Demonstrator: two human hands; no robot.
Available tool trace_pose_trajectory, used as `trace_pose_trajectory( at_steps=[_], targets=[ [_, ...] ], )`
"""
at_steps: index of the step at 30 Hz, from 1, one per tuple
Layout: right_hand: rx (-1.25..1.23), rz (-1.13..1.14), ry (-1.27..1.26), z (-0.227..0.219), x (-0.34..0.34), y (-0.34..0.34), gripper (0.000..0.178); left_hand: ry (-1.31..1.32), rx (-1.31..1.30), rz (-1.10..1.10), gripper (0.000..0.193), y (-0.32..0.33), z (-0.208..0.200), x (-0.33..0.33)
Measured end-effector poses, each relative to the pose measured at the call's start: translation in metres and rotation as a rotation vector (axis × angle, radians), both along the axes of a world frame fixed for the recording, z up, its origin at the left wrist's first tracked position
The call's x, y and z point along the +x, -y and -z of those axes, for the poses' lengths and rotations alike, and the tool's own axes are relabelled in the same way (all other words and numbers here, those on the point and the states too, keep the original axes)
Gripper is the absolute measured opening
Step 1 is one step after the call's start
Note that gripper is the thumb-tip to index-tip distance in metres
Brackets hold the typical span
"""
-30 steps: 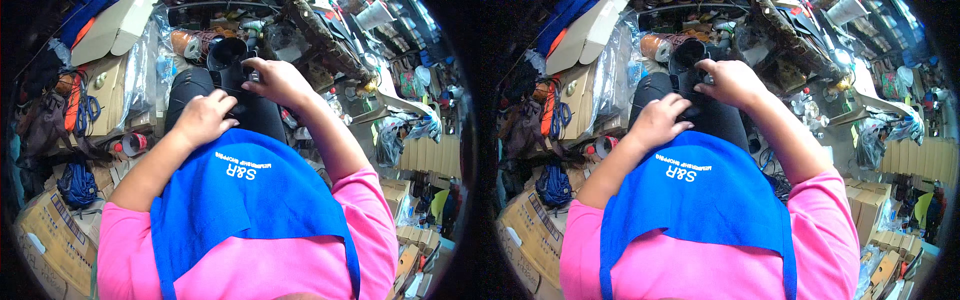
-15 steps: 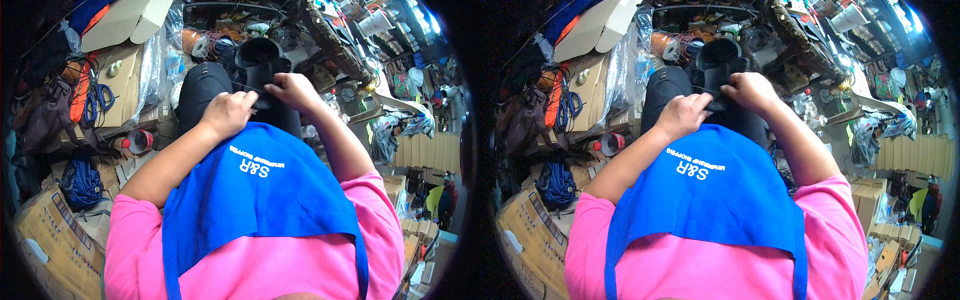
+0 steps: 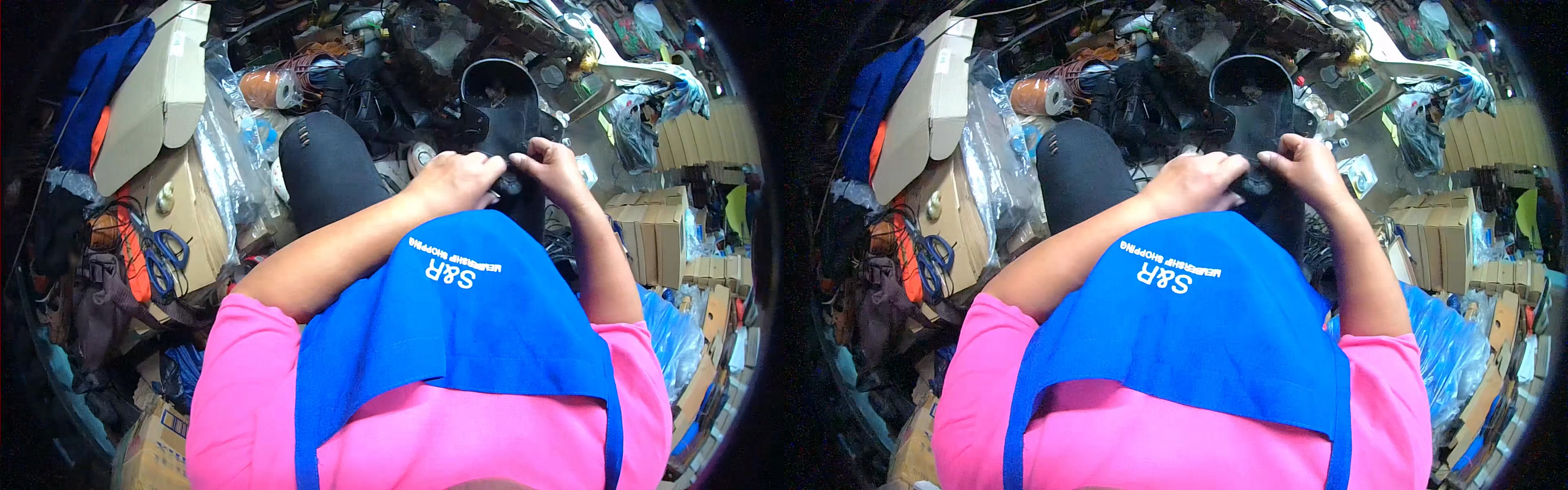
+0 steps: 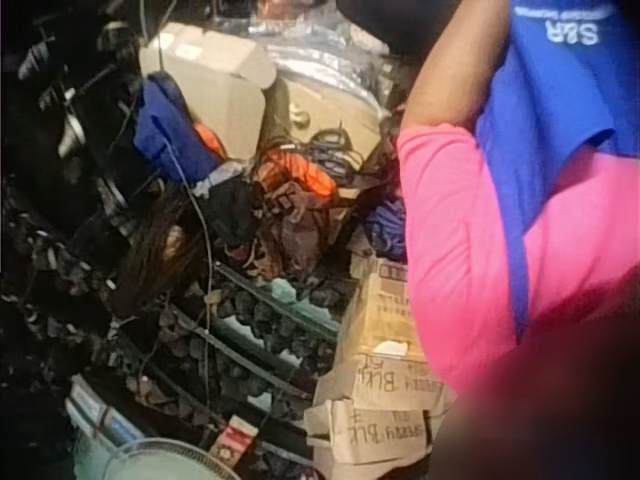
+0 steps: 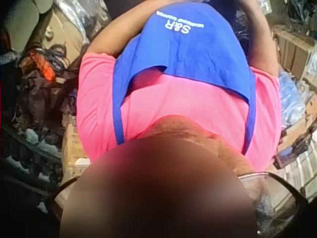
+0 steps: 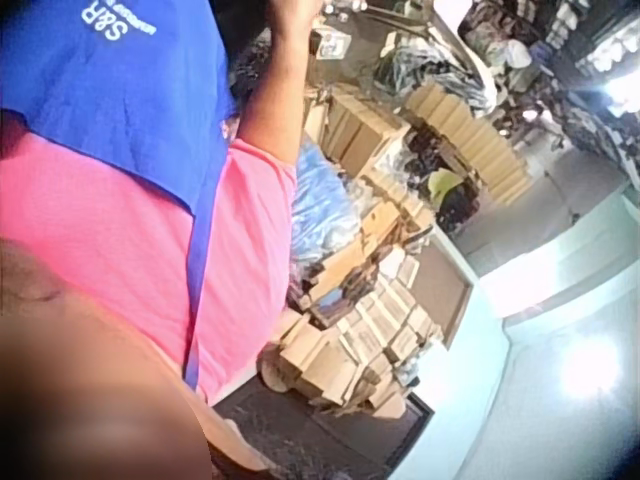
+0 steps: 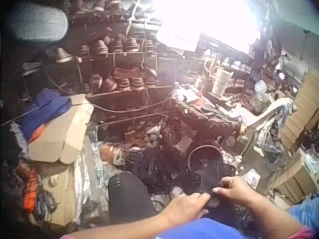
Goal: Sewing the upper edge of a black boot by hand using a needle and thread.
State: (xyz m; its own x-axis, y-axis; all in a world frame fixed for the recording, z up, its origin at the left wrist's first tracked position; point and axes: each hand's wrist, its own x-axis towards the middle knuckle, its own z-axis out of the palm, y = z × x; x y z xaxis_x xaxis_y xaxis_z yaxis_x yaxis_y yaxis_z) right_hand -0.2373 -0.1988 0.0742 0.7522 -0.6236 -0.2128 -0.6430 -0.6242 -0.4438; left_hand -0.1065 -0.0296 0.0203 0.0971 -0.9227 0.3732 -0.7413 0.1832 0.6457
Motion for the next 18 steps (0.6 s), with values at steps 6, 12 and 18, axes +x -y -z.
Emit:
trace_pose_trajectory(
  at_steps=[6, 12, 18],
  targets=[
    [0.077, -0.065, 0.035, 0.02, -0.009, 0.043, 0.038, -0.312, 0.029, -0.226, 0.033, -0.07, -0.02, 0.041],
    [0.382, -0.026, 0.208, 0.061, -0.026, 0.091, 0.039, -1.045, 0.125, -0.451, 0.024, -0.126, -0.045, 0.04],
    [0.455, -0.078, 0.294, 0.073, -0.013, 0.092, 0.034, -0.976, 0.096, -0.626, 0.029, -0.113, -0.058, 0.041]
  ],
)
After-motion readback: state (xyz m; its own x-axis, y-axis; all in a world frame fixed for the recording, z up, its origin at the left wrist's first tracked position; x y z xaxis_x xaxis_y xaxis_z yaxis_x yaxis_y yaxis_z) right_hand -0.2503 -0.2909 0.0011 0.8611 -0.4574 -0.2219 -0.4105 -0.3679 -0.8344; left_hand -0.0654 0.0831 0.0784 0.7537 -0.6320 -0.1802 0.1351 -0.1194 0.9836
